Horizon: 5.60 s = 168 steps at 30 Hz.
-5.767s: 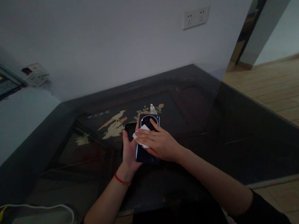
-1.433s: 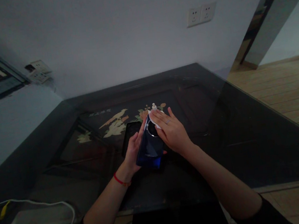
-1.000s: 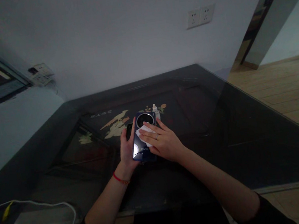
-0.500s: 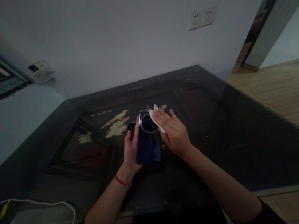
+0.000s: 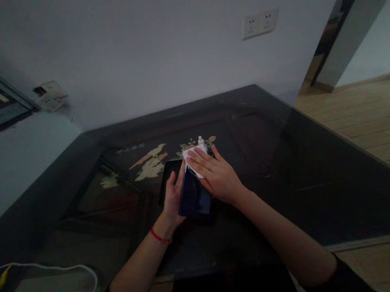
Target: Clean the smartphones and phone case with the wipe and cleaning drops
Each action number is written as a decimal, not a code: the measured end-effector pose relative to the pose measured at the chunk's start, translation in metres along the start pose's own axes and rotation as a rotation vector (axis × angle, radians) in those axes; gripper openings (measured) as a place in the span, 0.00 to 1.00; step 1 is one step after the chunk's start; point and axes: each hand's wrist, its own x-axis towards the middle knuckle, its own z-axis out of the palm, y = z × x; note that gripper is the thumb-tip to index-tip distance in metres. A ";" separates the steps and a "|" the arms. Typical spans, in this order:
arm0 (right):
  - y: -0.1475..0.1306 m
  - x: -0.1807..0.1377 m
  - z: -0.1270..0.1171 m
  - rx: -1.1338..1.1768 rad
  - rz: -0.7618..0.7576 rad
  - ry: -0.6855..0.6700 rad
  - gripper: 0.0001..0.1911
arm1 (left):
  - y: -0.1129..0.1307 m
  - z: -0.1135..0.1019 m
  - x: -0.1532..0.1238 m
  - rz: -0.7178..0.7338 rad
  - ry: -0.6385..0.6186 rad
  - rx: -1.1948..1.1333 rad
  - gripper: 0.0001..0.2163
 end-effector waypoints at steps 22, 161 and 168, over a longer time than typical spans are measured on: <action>-0.006 -0.004 -0.003 0.072 -0.117 0.082 0.23 | 0.010 0.002 -0.001 0.113 0.001 -0.012 0.25; -0.020 -0.003 0.020 0.877 0.822 -0.148 0.16 | -0.004 -0.007 0.008 0.284 0.066 0.445 0.28; -0.008 0.002 0.008 1.042 1.027 0.043 0.21 | 0.058 -0.040 0.015 0.257 0.338 1.275 0.20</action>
